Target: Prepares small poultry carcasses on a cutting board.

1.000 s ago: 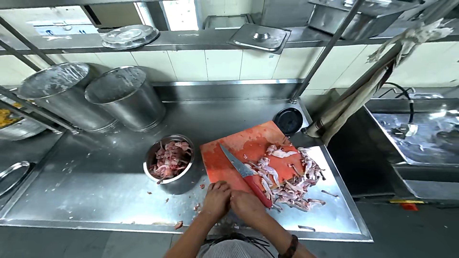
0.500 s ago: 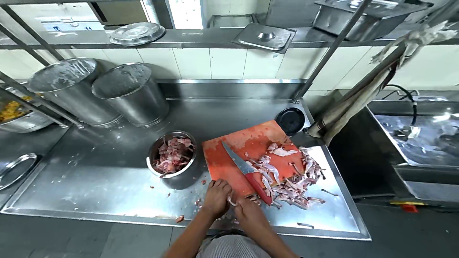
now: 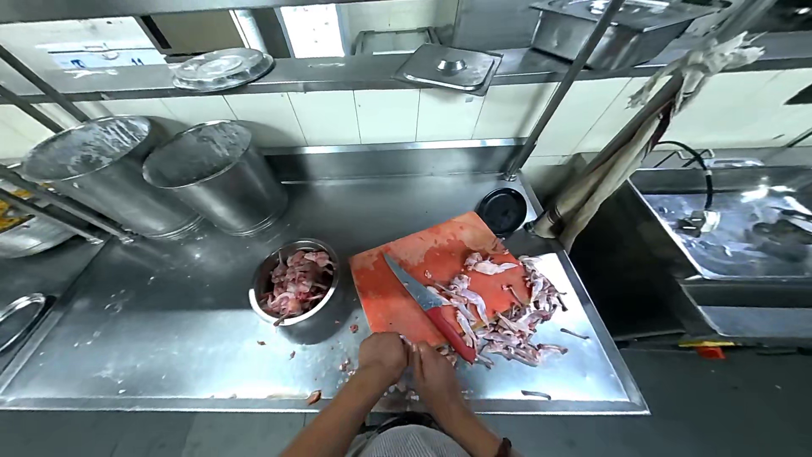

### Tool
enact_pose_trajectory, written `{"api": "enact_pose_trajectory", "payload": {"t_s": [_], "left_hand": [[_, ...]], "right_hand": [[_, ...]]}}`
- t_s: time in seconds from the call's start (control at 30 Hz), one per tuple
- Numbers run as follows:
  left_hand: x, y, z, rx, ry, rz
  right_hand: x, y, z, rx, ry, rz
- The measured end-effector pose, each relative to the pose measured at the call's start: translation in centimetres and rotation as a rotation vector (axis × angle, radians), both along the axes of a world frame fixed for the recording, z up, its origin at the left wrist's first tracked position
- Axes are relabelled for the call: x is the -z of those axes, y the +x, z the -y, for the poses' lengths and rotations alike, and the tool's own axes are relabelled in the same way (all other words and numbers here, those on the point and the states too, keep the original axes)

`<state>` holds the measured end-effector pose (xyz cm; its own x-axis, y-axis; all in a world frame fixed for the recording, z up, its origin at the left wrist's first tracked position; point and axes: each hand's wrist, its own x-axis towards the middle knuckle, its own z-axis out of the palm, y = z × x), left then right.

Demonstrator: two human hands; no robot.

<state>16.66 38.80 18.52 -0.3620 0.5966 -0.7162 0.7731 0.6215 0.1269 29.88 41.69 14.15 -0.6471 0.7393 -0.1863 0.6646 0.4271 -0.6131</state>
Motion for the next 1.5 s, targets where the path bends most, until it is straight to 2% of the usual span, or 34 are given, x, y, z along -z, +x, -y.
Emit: {"api": "enact_pose_trajectory", "payload": {"t_s": [0.1,0.17,0.27,0.4,0.57,0.73,0.8,0.97,1.1,1.23,1.33,1.4,1.5], "left_hand": [[1.2,-0.5,0.0,-0.05,0.1,-0.035],[3.1,-1.5,0.1,-0.085,0.273,-0.04],[6.6,-2.9,1.2,-0.024,0.526,-0.03],[8.1,-3.6,1.9,0.008,0.703,-0.067],[8.3,-4.1,2.0,0.031,0.705,-0.049],[7.6,-4.6,2.0,0.093,0.657,0.003],[6.9,-4.9,2.2,0.092,0.642,0.054],[6.3,-5.7,2.6,0.07,0.641,0.145],[6.6,-6.1,2.7,0.141,0.652,0.147],[6.5,-6.3,2.5,0.201,0.603,0.167],[6.4,-6.2,2.0,0.229,0.586,0.175],[6.2,-5.9,1.4,0.216,0.563,0.181],[5.9,-5.1,0.4,0.229,0.549,0.185]], "right_hand": [[0.6,-1.1,-2.0,0.065,-0.076,0.15],[0.5,-1.9,-3.4,0.076,-0.073,0.294],[0.7,-2.4,-4.5,0.068,-0.023,0.461],[0.5,-2.1,-5.1,0.085,0.022,0.453],[1.1,-0.9,-6.3,0.05,0.295,0.286],[0.2,-1.8,-8.1,-0.091,0.139,0.434],[-0.8,-2.1,-7.9,-0.083,0.092,0.452],[-3.9,0.5,-3.8,-0.002,-0.228,0.234],[-2.3,3.1,1.4,-0.037,-0.417,0.157],[0.7,3.6,3.3,0.011,-0.464,0.116],[1.1,3.0,3.2,0.059,-0.366,0.237],[0.3,2.3,2.4,0.107,-0.253,0.381],[-1.0,1.8,1.4,0.141,-0.194,0.496]]}}
